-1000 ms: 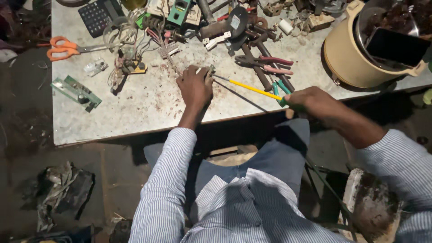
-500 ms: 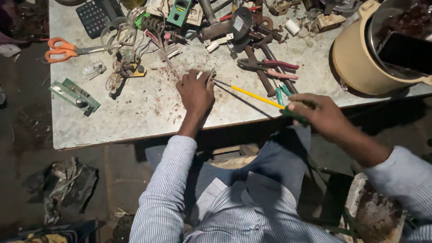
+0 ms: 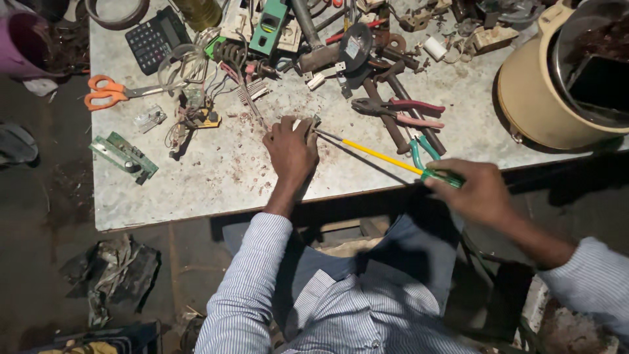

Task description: The person uses pliers and a screwdriver to manipulate a small electronic component on a cluttered workbench. They repeatedly pry and adjust the component, then inspect it by hand.

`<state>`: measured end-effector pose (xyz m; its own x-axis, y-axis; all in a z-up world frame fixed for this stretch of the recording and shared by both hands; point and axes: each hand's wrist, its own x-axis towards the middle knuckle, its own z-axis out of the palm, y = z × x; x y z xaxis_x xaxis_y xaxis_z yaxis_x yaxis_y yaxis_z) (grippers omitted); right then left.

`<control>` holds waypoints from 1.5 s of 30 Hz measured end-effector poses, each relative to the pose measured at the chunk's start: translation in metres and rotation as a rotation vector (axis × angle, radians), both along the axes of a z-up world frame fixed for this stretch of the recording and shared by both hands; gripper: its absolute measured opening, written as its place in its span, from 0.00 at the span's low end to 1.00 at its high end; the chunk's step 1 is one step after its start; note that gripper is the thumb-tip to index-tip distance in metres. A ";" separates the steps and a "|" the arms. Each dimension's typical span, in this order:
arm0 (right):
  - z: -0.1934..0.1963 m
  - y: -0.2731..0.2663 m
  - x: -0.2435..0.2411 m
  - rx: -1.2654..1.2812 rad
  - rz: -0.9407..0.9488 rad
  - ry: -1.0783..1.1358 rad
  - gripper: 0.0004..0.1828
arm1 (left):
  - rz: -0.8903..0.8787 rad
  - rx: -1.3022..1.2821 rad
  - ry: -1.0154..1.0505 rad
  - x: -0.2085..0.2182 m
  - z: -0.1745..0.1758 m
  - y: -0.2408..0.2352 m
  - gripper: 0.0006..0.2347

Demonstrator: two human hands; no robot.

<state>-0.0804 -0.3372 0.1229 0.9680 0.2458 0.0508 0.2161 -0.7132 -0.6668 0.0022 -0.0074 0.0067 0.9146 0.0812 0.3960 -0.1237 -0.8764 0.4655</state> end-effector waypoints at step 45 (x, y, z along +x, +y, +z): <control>-0.019 -0.019 0.006 0.560 -0.255 0.809 0.15 | -0.035 0.012 -0.058 -0.005 0.006 0.000 0.12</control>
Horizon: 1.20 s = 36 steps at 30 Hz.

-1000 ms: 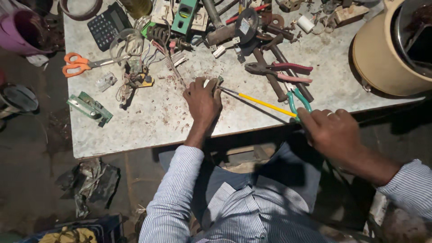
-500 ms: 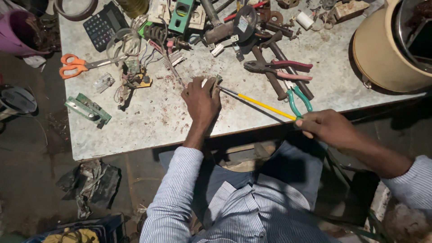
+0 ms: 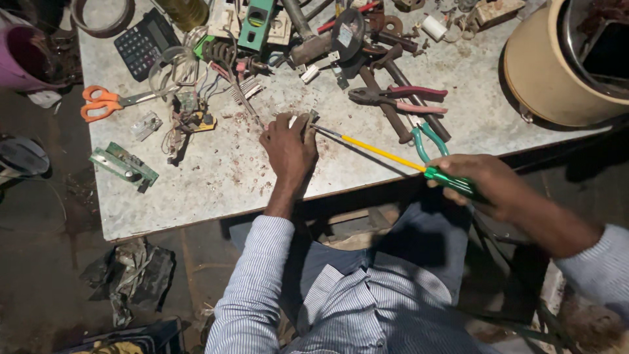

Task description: The person uses pliers and a screwdriver to manipulate a small electronic component on a cluttered workbench. They repeatedly pry and adjust the component, then inspect it by hand.

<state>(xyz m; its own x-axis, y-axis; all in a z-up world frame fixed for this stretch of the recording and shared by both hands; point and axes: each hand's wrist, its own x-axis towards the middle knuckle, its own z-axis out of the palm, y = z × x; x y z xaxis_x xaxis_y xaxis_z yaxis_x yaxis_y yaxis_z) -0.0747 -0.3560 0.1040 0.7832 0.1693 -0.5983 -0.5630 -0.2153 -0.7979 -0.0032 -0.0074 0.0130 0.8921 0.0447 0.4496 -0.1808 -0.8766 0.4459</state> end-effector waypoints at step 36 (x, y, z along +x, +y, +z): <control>-0.006 0.024 -0.013 -0.690 0.288 -1.121 0.17 | -0.020 0.164 0.092 0.010 -0.020 0.006 0.15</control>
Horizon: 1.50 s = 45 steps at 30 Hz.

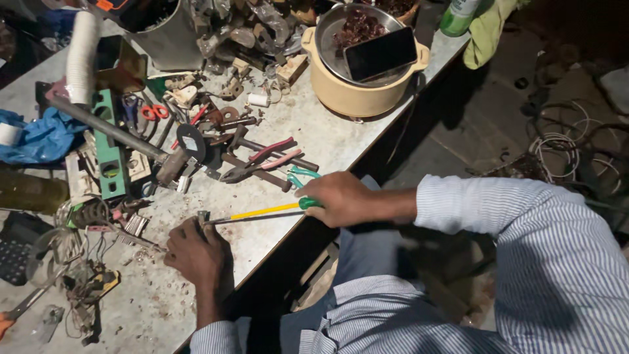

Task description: The person uses pliers and a screwdriver to manipulate a small electronic component on a cluttered workbench. They repeatedly pry and adjust the component, then inspect it by hand.

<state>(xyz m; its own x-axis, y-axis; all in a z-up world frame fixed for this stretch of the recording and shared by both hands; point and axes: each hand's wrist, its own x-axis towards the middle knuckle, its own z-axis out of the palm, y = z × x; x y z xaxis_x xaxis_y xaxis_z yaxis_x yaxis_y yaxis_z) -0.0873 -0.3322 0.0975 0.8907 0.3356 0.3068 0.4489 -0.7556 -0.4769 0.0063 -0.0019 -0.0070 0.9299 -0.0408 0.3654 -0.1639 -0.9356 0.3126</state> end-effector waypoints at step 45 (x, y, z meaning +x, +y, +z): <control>0.033 0.016 0.009 -0.701 -0.120 0.076 0.16 | -0.005 -0.258 0.057 0.023 -0.003 0.008 0.13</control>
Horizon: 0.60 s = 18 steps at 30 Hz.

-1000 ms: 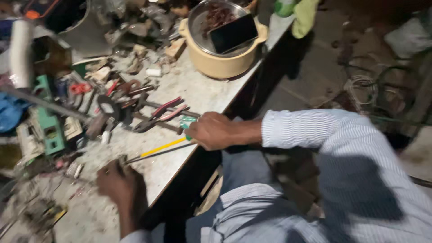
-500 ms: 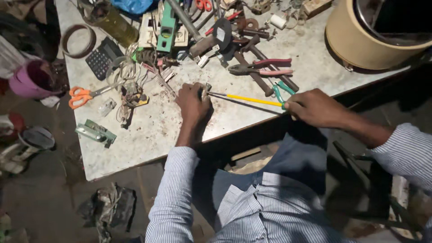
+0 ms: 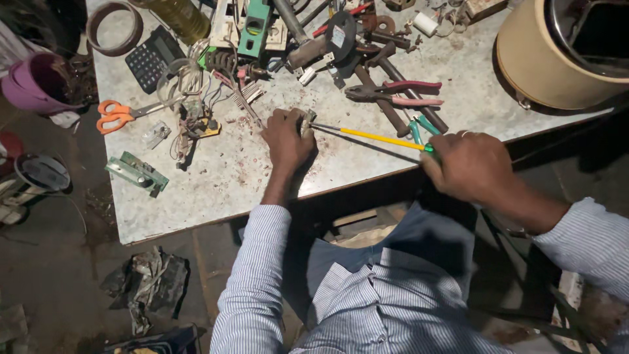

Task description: The person uses pliers and a screwdriver to manipulate a small electronic component on a cluttered workbench. They repeatedly pry and adjust the component, then inspect it by hand.

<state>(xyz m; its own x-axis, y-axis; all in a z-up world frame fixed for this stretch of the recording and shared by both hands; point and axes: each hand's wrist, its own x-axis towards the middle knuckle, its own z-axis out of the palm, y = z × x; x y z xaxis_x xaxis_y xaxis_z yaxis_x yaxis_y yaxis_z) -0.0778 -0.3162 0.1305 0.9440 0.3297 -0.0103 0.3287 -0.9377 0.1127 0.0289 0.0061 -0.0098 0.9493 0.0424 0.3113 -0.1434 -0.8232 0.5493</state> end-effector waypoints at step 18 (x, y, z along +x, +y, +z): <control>-0.009 0.007 0.028 0.002 0.158 -0.226 0.08 | 0.001 -0.013 -0.025 -0.002 -0.004 0.000 0.13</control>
<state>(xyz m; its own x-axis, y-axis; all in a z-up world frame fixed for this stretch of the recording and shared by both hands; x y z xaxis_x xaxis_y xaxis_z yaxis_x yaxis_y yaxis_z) -0.0502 -0.3097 0.1218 0.8590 0.4732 0.1956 0.4380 -0.8769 0.1978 0.0269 0.0058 -0.0136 0.9414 0.0480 0.3339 -0.1559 -0.8160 0.5567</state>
